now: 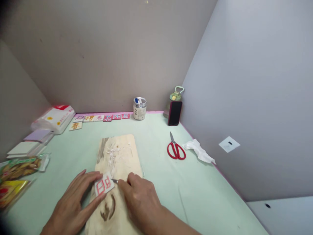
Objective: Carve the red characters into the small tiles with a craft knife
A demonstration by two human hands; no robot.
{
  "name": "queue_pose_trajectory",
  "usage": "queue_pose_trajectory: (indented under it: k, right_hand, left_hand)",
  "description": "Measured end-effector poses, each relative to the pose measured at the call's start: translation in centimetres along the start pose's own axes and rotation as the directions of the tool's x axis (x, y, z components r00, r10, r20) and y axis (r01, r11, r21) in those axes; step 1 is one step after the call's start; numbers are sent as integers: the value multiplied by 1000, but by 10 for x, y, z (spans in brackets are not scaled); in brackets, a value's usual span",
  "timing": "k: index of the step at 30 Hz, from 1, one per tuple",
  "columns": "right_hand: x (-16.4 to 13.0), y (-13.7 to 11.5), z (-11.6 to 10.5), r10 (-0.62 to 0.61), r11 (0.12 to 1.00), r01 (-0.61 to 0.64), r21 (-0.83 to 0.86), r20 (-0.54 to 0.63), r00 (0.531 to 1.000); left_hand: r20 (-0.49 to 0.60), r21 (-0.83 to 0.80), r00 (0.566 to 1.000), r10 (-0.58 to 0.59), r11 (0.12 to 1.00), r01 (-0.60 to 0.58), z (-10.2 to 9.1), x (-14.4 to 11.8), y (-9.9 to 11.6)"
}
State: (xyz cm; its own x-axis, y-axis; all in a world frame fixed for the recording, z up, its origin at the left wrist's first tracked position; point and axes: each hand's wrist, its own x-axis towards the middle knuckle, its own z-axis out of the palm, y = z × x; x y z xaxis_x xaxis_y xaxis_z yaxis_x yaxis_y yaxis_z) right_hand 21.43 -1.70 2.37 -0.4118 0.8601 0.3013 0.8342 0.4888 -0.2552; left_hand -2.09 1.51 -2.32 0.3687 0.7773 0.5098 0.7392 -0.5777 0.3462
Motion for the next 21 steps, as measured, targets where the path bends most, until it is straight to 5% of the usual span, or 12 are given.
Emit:
queue_pose_trajectory:
  k: [7, 21]
  right_hand:
    - [-6, 1, 6, -59, 998, 56, -29, -127, 990]
    - [-1, -4, 0, 36, 998, -36, 42, 2, 999]
  left_hand:
    - [-12, 34, 999, 50, 998, -49, -2, 1, 0]
    - [10, 22, 999, 43, 999, -43, -1, 0, -1]
